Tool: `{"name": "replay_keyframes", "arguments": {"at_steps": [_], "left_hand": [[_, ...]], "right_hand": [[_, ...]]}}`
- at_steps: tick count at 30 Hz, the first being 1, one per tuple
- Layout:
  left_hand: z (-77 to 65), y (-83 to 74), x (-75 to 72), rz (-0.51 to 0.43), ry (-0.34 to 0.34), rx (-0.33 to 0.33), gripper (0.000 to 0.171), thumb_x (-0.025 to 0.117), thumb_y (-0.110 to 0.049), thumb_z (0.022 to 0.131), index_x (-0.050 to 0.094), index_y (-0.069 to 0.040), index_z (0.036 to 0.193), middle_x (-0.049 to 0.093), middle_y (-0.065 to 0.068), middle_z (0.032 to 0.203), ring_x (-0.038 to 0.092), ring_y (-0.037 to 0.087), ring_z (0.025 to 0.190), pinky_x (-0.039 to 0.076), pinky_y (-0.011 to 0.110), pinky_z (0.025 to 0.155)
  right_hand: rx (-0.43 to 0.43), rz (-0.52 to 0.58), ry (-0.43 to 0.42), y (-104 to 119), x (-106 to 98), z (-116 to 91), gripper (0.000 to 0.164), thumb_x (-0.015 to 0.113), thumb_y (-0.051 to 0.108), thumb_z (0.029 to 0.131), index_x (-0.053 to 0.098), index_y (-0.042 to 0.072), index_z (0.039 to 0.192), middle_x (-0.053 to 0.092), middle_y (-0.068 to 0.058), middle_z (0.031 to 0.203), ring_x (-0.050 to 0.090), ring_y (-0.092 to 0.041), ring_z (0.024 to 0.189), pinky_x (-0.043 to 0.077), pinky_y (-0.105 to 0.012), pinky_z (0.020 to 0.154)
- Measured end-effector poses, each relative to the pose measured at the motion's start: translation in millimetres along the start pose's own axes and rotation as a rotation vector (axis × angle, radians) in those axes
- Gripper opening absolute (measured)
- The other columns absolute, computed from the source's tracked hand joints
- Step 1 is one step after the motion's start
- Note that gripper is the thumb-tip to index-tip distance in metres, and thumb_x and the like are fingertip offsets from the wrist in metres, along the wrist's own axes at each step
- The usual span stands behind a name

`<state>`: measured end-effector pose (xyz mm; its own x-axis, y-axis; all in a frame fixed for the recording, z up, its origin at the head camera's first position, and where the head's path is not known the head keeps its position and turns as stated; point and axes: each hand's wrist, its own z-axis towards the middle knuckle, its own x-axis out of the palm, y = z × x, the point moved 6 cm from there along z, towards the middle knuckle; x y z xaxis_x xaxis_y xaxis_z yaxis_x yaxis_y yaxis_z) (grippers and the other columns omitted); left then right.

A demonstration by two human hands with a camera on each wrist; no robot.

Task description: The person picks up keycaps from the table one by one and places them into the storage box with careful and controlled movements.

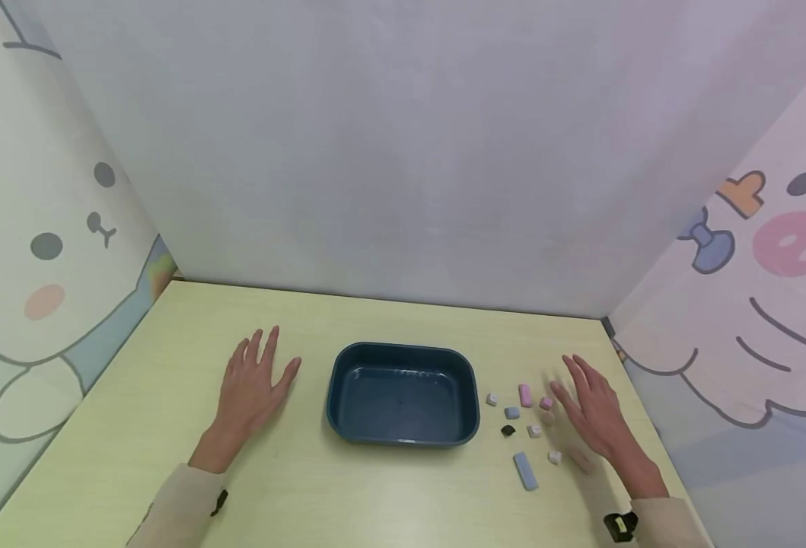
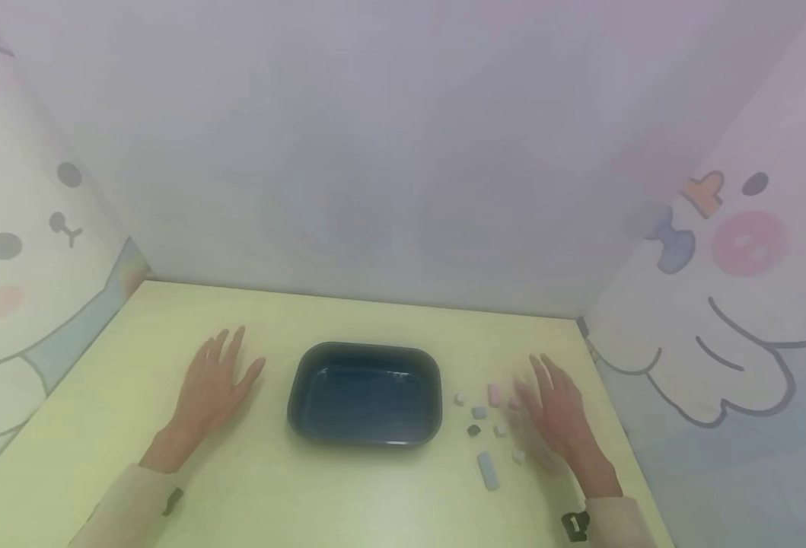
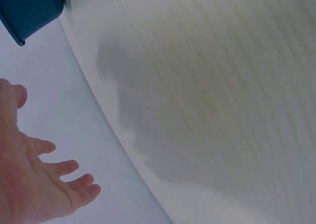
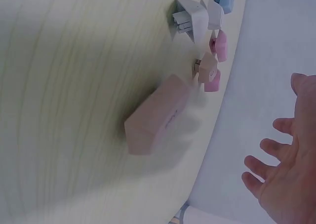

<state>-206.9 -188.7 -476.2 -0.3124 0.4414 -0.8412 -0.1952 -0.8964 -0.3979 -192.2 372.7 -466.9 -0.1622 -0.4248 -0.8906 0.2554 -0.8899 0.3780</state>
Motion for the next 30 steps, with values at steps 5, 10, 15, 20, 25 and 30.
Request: {"name": "replay_keyframes", "arguments": {"at_steps": [5,10,15,20,25,30], "left_hand": [[0.0,-4.8,-2.0,-0.033,-0.05,0.0,0.067,0.06,-0.038,0.101,0.042,0.003,0.152,0.046,0.035,0.145,0.043,0.054,0.131,0.037,0.068,0.103],[-0.7,-8.5,-4.2,-0.065,-0.085,-0.016,0.063,0.059,-0.036,0.102,0.047,0.005,0.147,0.051,0.034,0.14,0.047,0.053,0.126,0.04,0.067,0.1],[-1.0,-13.0,-5.8,-0.103,-0.082,-0.041,0.059,0.057,-0.037,0.104,0.051,0.007,0.143,0.053,0.033,0.138,0.05,0.052,0.125,0.041,0.065,0.101],[-2.5,-21.3,-8.2,-0.153,-0.091,-0.049,0.054,0.057,-0.035,0.104,0.055,0.006,0.139,0.058,0.031,0.134,0.054,0.049,0.12,0.045,0.063,0.097],[-3.4,-31.3,-9.6,-0.189,-0.1,-0.049,0.05,0.058,-0.033,0.104,0.059,0.005,0.136,0.062,0.029,0.13,0.058,0.047,0.116,0.049,0.061,0.092],[-4.4,-34.7,-5.9,-0.211,-0.068,-0.08,0.049,0.055,-0.035,0.106,0.06,0.002,0.137,0.063,0.026,0.13,0.06,0.043,0.116,0.051,0.061,0.089]], "right_hand": [[-0.002,0.048,-0.034,0.0,-1.4,-0.9,0.053,0.052,0.026,0.108,0.04,-0.005,0.15,0.04,-0.035,0.147,0.037,-0.059,0.131,0.027,-0.075,0.099],[-0.015,0.075,-0.073,-1.2,-2.7,-2.7,0.044,0.053,0.02,0.108,0.048,-0.008,0.142,0.048,-0.035,0.138,0.046,-0.055,0.125,0.035,-0.07,0.097],[-0.013,0.084,-0.088,-1.0,-3.6,-5.7,0.039,0.054,0.018,0.108,0.053,-0.006,0.138,0.055,-0.026,0.132,0.058,-0.04,0.113,0.048,-0.047,0.089],[-0.034,0.129,-0.121,2.6,-6.8,-7.0,0.033,0.059,0.01,0.105,0.058,-0.006,0.133,0.062,-0.02,0.123,0.061,-0.022,0.1,0.044,-0.012,0.079],[-0.056,0.146,-0.194,6.7,-12.0,-7.3,0.027,0.067,0.001,0.098,0.064,-0.005,0.124,0.068,-0.017,0.11,0.058,-0.006,0.089,0.043,-0.011,0.069],[-0.027,0.163,-0.216,3.6,-11.1,-10.0,0.023,0.07,-0.001,0.095,0.067,-0.004,0.118,0.07,-0.017,0.106,0.06,-0.005,0.085,0.044,-0.009,0.066]]}}
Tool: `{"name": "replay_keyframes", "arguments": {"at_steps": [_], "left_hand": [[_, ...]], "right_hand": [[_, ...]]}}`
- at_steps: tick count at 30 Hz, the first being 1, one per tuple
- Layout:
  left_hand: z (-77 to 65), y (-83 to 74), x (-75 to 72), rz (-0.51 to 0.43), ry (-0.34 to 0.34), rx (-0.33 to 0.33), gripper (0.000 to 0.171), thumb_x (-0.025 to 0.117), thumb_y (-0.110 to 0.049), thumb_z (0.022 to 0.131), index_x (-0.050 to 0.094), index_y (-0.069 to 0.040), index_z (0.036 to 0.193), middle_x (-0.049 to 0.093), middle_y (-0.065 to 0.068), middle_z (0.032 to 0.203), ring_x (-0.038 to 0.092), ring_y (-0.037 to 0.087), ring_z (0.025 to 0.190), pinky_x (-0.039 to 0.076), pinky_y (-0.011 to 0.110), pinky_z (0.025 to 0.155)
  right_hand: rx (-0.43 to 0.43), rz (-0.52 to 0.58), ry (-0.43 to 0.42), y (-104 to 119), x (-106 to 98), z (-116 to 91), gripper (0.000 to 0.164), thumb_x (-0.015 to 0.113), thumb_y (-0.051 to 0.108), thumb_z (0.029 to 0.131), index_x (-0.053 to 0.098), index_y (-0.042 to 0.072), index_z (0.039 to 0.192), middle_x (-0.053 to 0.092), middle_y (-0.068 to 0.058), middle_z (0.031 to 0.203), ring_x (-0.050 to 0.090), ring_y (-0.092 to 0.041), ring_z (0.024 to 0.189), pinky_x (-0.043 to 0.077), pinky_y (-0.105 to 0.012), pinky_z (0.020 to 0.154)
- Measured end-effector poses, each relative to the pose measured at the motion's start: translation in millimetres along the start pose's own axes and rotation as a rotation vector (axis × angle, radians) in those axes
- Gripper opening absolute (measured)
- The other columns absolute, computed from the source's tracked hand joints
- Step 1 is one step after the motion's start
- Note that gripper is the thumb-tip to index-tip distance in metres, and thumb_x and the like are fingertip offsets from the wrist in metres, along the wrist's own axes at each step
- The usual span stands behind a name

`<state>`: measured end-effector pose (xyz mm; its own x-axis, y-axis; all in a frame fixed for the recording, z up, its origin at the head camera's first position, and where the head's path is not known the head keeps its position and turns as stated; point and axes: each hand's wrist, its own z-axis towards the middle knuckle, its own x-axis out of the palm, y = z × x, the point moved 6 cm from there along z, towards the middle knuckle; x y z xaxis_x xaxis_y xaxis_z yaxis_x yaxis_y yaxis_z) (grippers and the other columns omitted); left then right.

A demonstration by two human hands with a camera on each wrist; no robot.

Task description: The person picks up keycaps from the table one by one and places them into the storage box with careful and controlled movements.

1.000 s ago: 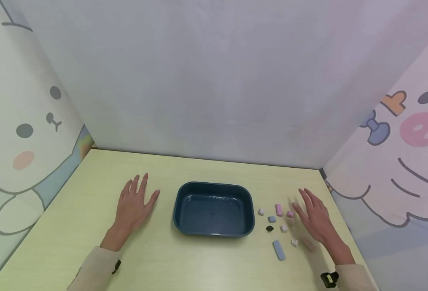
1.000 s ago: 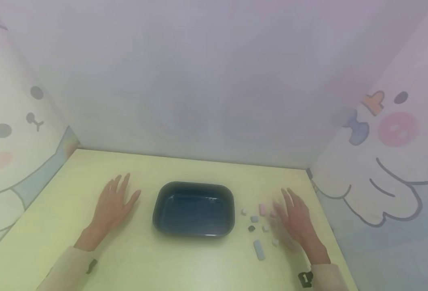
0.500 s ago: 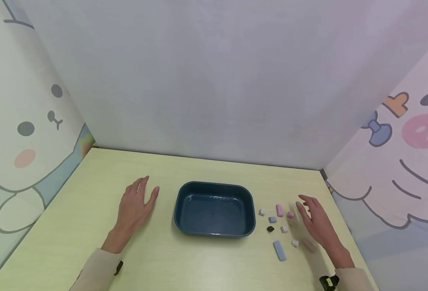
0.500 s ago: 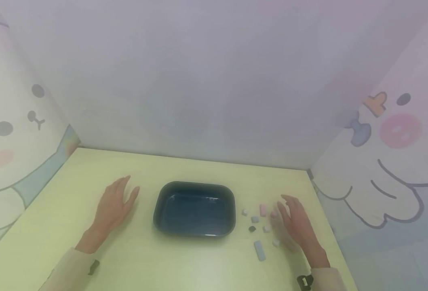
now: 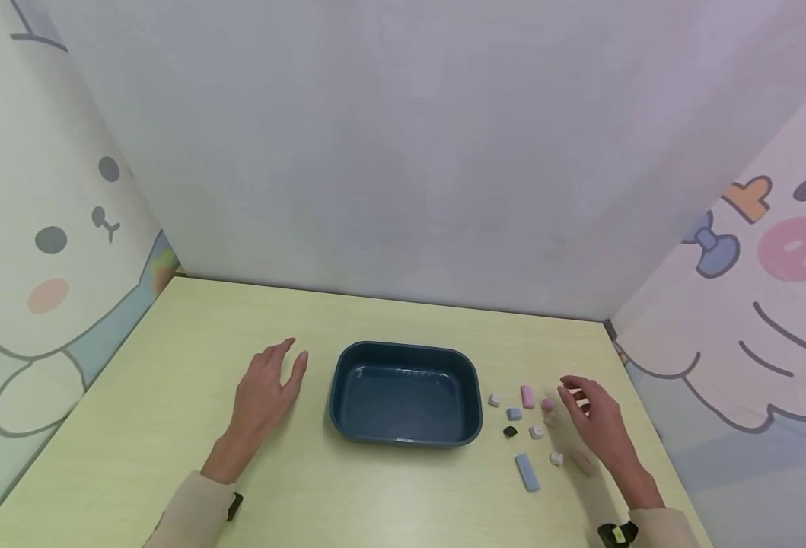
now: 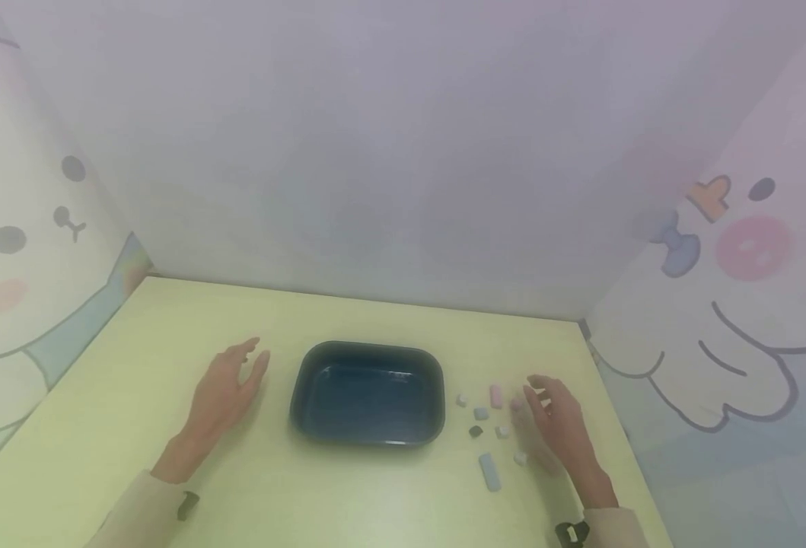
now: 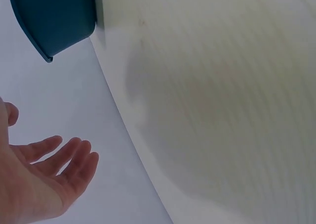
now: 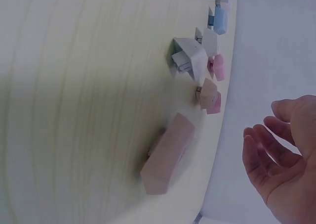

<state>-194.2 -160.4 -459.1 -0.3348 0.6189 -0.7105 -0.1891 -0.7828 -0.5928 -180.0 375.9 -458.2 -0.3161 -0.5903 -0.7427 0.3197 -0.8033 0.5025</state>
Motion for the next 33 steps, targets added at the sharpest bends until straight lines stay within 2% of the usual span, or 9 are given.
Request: {"name": "replay_keyframes", "arguments": {"at_steps": [4,8,15,26,30,33], "left_hand": [[-2.8,1.2,4.5,-0.026,0.04,-0.046,0.05,0.051,-0.039,0.107,0.06,0.0,0.137,0.066,0.021,0.128,0.064,0.038,0.111,0.052,0.058,0.086],[-4.5,-1.3,7.2,-0.061,0.062,-0.069,0.05,0.049,-0.04,0.108,0.061,-0.001,0.137,0.067,0.018,0.124,0.066,0.035,0.106,0.052,0.056,0.084],[-4.5,-13.0,7.9,-0.094,0.048,-0.048,0.044,0.051,-0.034,0.108,0.066,0.0,0.131,0.07,0.014,0.113,0.067,0.028,0.093,0.054,0.047,0.076],[-8.4,-23.9,13.2,-0.194,0.041,-0.045,0.03,0.058,-0.022,0.106,0.073,-0.001,0.119,0.071,0.009,0.1,0.067,0.022,0.085,0.056,0.037,0.071],[-9.2,-26.5,15.9,-0.237,0.042,-0.049,0.025,0.063,-0.018,0.103,0.074,-0.001,0.117,0.072,0.009,0.098,0.067,0.02,0.083,0.055,0.031,0.069],[-10.1,-28.0,17.8,-0.267,0.038,-0.055,0.023,0.067,-0.014,0.1,0.075,0.001,0.116,0.072,0.01,0.098,0.068,0.021,0.082,0.056,0.029,0.069]], "right_hand": [[0.037,-0.011,0.012,-5.5,3.3,-2.2,0.021,0.072,0.001,0.095,0.069,-0.002,0.116,0.071,-0.017,0.105,0.061,-0.004,0.084,0.045,-0.008,0.068],[0.069,-0.021,0.024,-7.3,5.5,-3.2,0.02,0.073,0.003,0.094,0.07,-0.002,0.113,0.071,-0.016,0.105,0.065,-0.01,0.082,0.046,-0.008,0.068],[0.124,-0.044,0.056,-8.2,6.9,-4.2,0.02,0.073,0.004,0.094,0.07,-0.003,0.112,0.071,-0.017,0.104,0.069,-0.026,0.083,0.052,-0.015,0.067],[0.241,-0.04,0.161,-22.5,18.9,-7.1,0.026,0.072,0.01,0.098,0.068,-0.005,0.117,0.07,-0.02,0.108,0.07,-0.033,0.093,0.059,-0.031,0.076],[0.268,-0.031,0.183,-24.1,20.9,-9.5,0.028,0.073,0.014,0.098,0.068,-0.004,0.119,0.07,-0.019,0.11,0.07,-0.032,0.095,0.058,-0.027,0.078],[0.259,-0.025,0.186,-23.4,20.9,-10.8,0.027,0.072,0.013,0.098,0.068,-0.004,0.118,0.07,-0.018,0.11,0.07,-0.031,0.095,0.054,-0.019,0.076]]}}
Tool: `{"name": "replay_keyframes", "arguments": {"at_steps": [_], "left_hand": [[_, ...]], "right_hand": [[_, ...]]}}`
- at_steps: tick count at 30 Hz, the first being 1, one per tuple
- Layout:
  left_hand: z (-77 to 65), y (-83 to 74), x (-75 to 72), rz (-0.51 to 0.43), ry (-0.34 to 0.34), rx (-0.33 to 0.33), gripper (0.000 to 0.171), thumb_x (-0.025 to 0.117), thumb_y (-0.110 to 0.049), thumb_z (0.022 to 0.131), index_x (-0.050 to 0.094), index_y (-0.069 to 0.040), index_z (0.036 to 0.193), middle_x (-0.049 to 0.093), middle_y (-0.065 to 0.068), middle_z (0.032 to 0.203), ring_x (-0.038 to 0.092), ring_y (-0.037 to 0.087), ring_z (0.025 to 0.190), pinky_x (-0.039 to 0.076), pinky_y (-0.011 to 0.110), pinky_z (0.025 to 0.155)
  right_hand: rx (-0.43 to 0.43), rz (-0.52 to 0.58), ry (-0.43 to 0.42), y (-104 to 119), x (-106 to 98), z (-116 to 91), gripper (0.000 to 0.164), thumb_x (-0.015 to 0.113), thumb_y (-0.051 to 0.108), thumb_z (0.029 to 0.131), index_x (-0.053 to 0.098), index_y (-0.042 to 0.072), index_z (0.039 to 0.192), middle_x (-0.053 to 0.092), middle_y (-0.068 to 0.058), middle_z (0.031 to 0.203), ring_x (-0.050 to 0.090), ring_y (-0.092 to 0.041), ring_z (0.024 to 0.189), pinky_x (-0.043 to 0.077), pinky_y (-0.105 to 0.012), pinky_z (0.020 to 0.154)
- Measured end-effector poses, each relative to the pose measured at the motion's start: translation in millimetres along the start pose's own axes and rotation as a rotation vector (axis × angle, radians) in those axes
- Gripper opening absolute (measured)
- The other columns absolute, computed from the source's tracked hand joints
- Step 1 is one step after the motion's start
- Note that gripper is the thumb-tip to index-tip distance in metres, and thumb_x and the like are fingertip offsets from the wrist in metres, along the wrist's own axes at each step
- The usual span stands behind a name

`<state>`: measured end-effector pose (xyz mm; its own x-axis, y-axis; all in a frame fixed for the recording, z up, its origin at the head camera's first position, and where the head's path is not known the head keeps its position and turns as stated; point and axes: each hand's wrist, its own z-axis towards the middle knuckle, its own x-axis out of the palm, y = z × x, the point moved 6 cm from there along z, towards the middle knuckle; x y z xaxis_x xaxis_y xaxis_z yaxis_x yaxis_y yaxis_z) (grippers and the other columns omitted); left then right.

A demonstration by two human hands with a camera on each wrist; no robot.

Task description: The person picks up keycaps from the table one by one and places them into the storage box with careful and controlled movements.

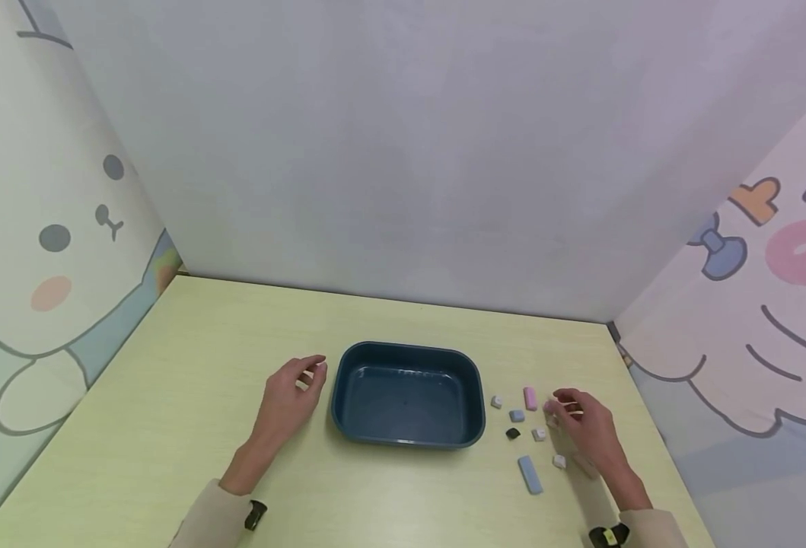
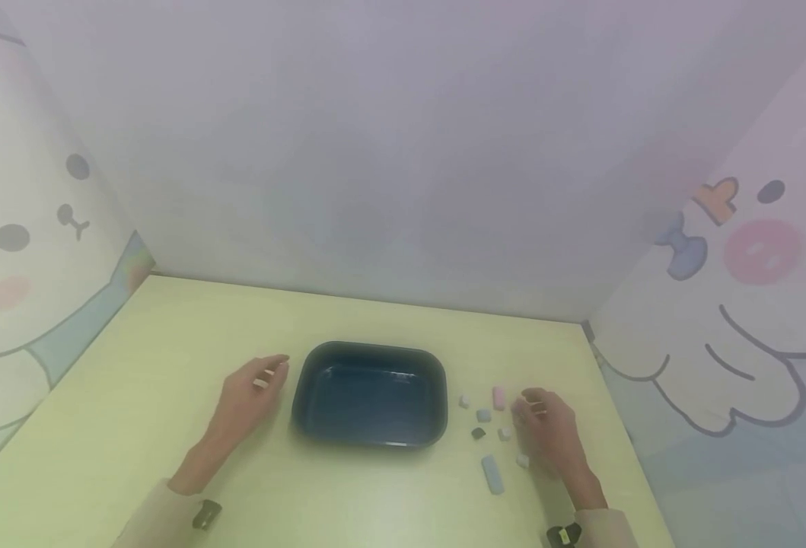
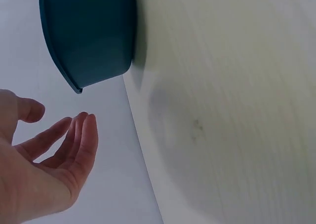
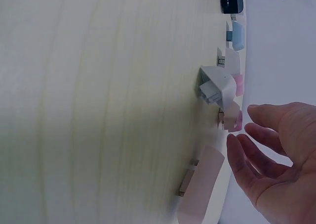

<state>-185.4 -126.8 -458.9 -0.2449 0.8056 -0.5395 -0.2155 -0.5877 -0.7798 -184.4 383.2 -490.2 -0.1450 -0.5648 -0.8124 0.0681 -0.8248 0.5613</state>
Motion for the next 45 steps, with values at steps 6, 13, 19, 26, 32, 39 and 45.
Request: {"name": "replay_keyframes", "arguments": {"at_steps": [6,13,19,26,32,39,45], "left_hand": [[-2.4,-1.9,5.1,-0.035,0.023,-0.039,0.024,0.069,-0.014,0.098,0.074,0.001,0.116,0.072,0.01,0.097,0.068,0.022,0.081,0.056,0.028,0.071],[-4.4,-4.6,8.8,-0.079,0.058,-0.09,0.028,0.074,-0.015,0.096,0.073,0.001,0.119,0.073,0.009,0.097,0.07,0.022,0.082,0.056,0.026,0.072],[-4.9,-2.9,12.7,-0.126,0.1,-0.153,0.031,0.074,-0.016,0.097,0.071,0.0,0.123,0.074,0.01,0.1,0.07,0.023,0.085,0.054,0.024,0.066],[-4.3,-1.3,16.7,-0.181,0.137,-0.206,0.031,0.075,-0.01,0.095,0.071,0.001,0.124,0.073,0.012,0.102,0.069,0.023,0.085,0.054,0.023,0.06],[-4.3,1.7,19.9,-0.219,0.156,-0.242,0.032,0.075,-0.008,0.094,0.07,0.002,0.124,0.073,0.014,0.103,0.07,0.024,0.085,0.055,0.023,0.061],[-5.2,3.3,22.0,-0.259,0.174,-0.289,0.032,0.074,-0.006,0.095,0.069,0.003,0.125,0.072,0.014,0.103,0.071,0.025,0.088,0.056,0.022,0.065],[-5.9,3.0,21.4,-0.287,0.178,-0.326,0.033,0.074,-0.007,0.095,0.069,0.002,0.126,0.072,0.014,0.103,0.071,0.027,0.089,0.056,0.021,0.065]], "right_hand": [[0.017,0.0,0.024,-1.2,2.8,-0.8,0.027,0.07,0.013,0.099,0.068,-0.004,0.119,0.07,-0.018,0.111,0.069,-0.031,0.096,0.056,-0.024,0.078],[0.038,-0.011,0.041,-1.6,6.9,-0.9,0.027,0.069,0.012,0.099,0.067,-0.004,0.121,0.069,-0.019,0.112,0.069,-0.032,0.099,0.058,-0.042,0.084],[0.018,-0.016,0.032,0.7,6.8,-0.4,0.024,0.07,0.01,0.098,0.068,-0.004,0.118,0.07,-0.018,0.109,0.069,-0.032,0.097,0.059,-0.042,0.083],[0.003,-0.016,0.03,4.3,5.5,-0.8,0.021,0.071,0.008,0.097,0.07,-0.003,0.115,0.07,-0.015,0.106,0.068,-0.029,0.095,0.059,-0.038,0.08],[0.034,-0.016,0.05,6.4,4.4,-1.5,0.022,0.069,0.008,0.098,0.069,-0.002,0.117,0.07,-0.015,0.108,0.067,-0.029,0.099,0.058,-0.038,0.084],[0.03,-0.013,0.041,6.2,4.9,-3.2,0.02,0.07,0.006,0.097,0.07,-0.003,0.115,0.071,-0.015,0.106,0.068,-0.03,0.096,0.059,-0.039,0.082],[0.032,-0.005,0.044,4.0,4.9,-2.5,0.02,0.07,0.006,0.097,0.07,-0.002,0.115,0.071,-0.015,0.106,0.068,-0.029,0.097,0.059,-0.038,0.082]]}}
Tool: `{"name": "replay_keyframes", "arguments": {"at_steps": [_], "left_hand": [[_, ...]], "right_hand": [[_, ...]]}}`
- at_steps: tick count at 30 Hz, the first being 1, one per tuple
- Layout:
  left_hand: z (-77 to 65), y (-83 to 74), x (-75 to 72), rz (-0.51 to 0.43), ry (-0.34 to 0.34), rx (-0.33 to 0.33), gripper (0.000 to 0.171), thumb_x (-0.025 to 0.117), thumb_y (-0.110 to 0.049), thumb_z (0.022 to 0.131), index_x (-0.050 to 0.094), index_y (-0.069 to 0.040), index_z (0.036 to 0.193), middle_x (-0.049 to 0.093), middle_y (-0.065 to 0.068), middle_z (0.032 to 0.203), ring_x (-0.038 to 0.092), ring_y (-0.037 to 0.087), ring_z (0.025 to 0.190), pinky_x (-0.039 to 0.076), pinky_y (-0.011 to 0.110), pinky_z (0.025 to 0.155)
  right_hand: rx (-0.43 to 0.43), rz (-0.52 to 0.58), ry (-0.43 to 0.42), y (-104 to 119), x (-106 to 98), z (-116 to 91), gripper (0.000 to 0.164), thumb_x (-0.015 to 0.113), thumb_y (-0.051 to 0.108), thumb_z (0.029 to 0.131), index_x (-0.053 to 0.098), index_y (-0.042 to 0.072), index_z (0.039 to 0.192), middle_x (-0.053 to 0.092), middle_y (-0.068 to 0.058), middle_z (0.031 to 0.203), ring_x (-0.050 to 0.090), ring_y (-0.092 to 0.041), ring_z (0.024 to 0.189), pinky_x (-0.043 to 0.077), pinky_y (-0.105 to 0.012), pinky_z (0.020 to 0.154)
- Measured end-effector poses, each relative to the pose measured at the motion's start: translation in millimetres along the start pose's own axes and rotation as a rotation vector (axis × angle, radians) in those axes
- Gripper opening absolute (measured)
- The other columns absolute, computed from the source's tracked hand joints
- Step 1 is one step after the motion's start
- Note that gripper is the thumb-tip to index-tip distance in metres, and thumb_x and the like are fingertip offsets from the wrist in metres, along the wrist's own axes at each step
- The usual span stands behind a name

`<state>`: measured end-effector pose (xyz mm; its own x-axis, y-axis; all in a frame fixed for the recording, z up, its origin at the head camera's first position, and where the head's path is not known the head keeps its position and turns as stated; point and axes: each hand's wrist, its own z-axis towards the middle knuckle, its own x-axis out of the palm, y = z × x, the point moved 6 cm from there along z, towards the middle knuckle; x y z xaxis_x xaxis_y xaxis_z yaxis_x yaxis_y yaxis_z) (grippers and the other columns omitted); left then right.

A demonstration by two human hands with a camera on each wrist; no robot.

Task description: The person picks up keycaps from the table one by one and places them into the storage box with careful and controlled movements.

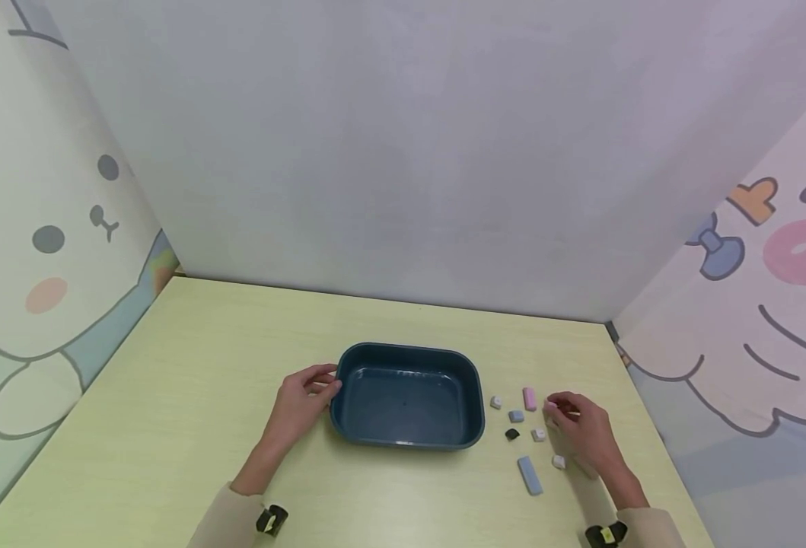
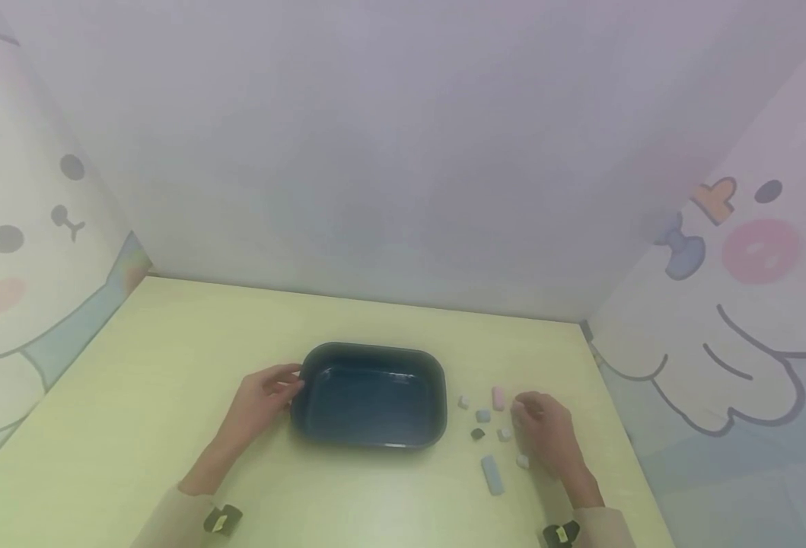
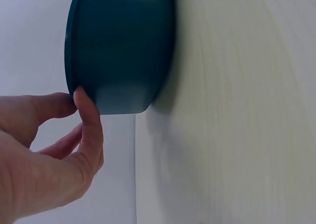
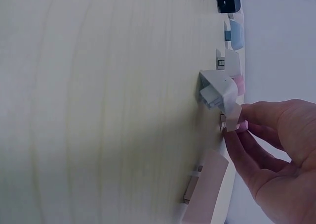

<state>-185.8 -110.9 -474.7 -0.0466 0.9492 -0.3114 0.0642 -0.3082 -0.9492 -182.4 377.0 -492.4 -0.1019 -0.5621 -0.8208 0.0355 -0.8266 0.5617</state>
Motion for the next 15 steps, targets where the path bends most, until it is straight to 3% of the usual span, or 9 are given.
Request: {"name": "replay_keyframes", "arguments": {"at_steps": [11,15], "left_hand": [[2.2,5.7,0.0,-0.083,0.016,-0.044,0.033,0.076,-0.007,0.093,0.07,0.002,0.124,0.072,0.014,0.101,0.072,0.03,0.086,0.058,0.028,0.065],[2.2,6.7,-0.4,-0.095,0.013,-0.052,0.033,0.077,-0.008,0.093,0.07,0.001,0.124,0.072,0.013,0.1,0.072,0.03,0.085,0.058,0.03,0.065]], "right_hand": [[-0.03,0.052,-0.05,3.0,-5.1,0.9,0.019,0.072,0.003,0.095,0.07,-0.003,0.114,0.071,-0.016,0.106,0.069,-0.033,0.099,0.06,-0.033,0.08],[-0.031,0.077,-0.059,4.3,-5.3,2.0,0.02,0.072,0.005,0.096,0.07,-0.003,0.114,0.071,-0.017,0.107,0.069,-0.034,0.1,0.057,-0.022,0.079]]}}
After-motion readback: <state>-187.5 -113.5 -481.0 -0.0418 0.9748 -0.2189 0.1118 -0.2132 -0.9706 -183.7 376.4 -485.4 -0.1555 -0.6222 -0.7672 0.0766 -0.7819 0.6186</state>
